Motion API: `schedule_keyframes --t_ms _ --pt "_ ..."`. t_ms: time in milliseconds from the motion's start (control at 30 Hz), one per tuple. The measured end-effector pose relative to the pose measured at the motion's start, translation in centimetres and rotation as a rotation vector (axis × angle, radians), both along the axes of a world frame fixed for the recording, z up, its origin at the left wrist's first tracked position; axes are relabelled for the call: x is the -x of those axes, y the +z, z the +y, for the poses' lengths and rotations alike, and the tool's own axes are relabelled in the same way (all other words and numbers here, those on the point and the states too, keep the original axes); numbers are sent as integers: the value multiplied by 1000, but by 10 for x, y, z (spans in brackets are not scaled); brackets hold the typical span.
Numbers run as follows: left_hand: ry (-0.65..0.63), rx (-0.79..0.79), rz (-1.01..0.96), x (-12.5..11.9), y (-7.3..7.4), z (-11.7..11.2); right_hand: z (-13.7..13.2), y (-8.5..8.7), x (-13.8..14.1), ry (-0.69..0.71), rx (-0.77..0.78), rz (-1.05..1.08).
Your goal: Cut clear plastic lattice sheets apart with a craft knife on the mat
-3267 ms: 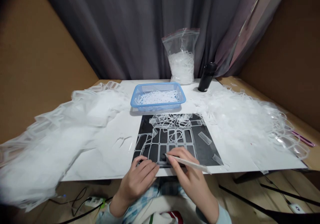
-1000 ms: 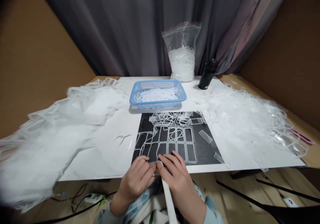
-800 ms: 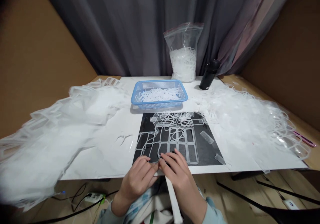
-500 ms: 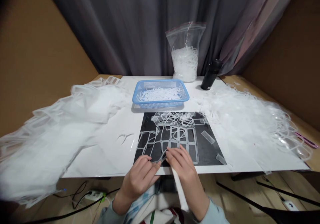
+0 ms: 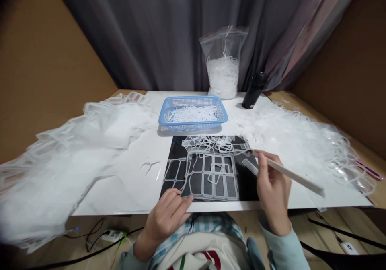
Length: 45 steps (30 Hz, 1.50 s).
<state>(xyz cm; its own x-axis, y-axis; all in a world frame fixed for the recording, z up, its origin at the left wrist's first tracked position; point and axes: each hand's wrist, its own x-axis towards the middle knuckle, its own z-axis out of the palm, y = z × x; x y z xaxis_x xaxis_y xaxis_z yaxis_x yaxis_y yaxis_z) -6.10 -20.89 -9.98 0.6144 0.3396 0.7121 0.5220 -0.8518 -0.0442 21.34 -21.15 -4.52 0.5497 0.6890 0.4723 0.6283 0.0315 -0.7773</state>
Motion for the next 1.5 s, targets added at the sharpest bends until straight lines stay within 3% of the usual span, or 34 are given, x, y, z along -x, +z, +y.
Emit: schedule_keyframes --t_ms 133,233,533,833,1100,1233,1300,1400,1467,1500 --pt "-2 7 11 0 0 0 -6 -12 21 368 130 636" --pt "8 14 19 0 1 -1 -11 -17 36 549 194 842" --pt "23 13 34 0 4 0 -18 -12 62 705 233 947" --pt "25 30 43 0 3 -1 -25 -5 63 855 280 933" --pt "24 50 58 0 3 -2 -33 -5 66 841 285 958" --pt "18 38 70 2 2 -2 -25 4 45 797 247 872" --pt "19 36 67 2 2 -2 -17 12 22 658 163 753" --pt "23 38 58 2 2 -1 -5 23 -24 320 -104 480" --pt "19 34 49 2 3 0 -1 23 -53 59 -18 114" --pt "17 32 44 2 4 0 0 21 -64 13 82 -59"
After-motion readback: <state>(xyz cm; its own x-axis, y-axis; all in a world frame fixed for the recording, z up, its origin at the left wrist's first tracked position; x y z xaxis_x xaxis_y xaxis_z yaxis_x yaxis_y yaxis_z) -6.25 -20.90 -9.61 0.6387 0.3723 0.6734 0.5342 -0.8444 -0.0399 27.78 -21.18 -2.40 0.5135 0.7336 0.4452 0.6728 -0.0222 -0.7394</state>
